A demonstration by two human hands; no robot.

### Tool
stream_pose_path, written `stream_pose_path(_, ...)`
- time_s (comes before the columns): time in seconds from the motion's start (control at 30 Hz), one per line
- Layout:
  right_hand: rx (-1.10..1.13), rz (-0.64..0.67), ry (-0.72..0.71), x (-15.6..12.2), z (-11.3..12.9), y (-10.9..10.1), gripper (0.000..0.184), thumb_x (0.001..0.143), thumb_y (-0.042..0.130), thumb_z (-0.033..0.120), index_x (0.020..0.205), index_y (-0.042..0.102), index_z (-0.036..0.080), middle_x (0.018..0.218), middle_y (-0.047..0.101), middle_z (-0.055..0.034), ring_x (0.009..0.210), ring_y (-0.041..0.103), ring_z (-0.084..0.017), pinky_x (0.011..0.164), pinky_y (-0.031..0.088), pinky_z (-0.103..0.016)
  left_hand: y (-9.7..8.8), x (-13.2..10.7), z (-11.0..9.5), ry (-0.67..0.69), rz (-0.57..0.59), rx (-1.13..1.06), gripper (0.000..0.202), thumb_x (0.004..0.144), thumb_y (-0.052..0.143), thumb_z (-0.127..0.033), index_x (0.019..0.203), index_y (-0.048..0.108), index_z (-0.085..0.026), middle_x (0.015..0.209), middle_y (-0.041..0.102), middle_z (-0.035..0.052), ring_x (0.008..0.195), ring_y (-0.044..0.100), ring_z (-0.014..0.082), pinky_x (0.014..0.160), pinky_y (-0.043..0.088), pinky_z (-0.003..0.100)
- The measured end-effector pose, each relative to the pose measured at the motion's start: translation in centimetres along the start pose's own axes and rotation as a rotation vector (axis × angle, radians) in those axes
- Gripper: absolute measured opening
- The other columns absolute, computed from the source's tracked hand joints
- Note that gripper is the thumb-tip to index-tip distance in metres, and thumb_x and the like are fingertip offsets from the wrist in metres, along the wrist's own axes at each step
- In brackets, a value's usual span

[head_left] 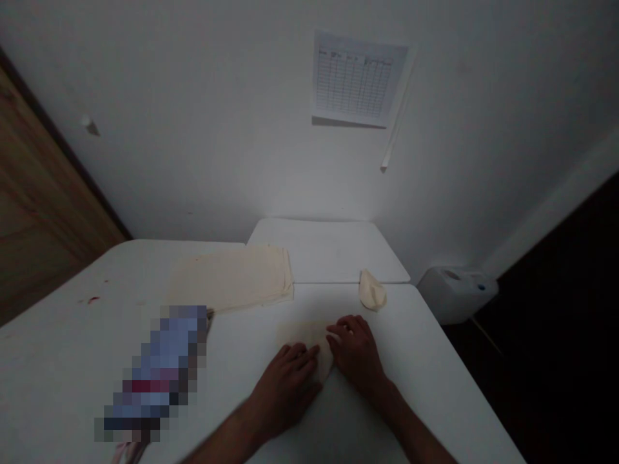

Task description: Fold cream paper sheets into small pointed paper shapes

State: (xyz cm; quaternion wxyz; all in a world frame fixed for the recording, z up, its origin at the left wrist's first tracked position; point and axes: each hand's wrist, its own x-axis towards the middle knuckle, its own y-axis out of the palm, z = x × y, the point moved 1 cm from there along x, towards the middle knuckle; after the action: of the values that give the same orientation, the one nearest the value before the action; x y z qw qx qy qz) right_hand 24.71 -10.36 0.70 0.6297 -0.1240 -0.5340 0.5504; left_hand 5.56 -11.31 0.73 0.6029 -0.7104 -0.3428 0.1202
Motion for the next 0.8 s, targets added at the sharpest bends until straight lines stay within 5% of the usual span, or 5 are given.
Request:
stream_pose_path(0.3,-0.016,0.422,-0.164,-4.4,1.3,-2.6,0.039,0.083,0.054,0.014,0.119,0.059,0.027,0.093,0.055,-0.0051,0.086,0.047,-0.021,0.078,0.039,-0.035,0.3,-0.1,0.5,-0.040,0.002,-0.048,0.017,0.085,0.060,-0.024,0.102,0.060,-0.021,0.138,0.053,0.0059,0.117,0.050,0.0316,0.097,0.044,0.055)
stream_pose_path(0.8,-0.021,0.509,-0.219,-4.5,1.6,-2.8,0.042,0.083,0.051,0.015,0.121,0.058,0.031,0.088,0.053,-0.0033,0.083,0.045,-0.020,0.077,0.034,-0.035,-0.2,0.3,0.7,-0.052,0.022,-0.110,0.020,0.081,0.068,-0.027,0.099,0.061,-0.022,0.138,0.053,0.0066,0.116,0.050,0.0305,0.096,0.045,0.051)
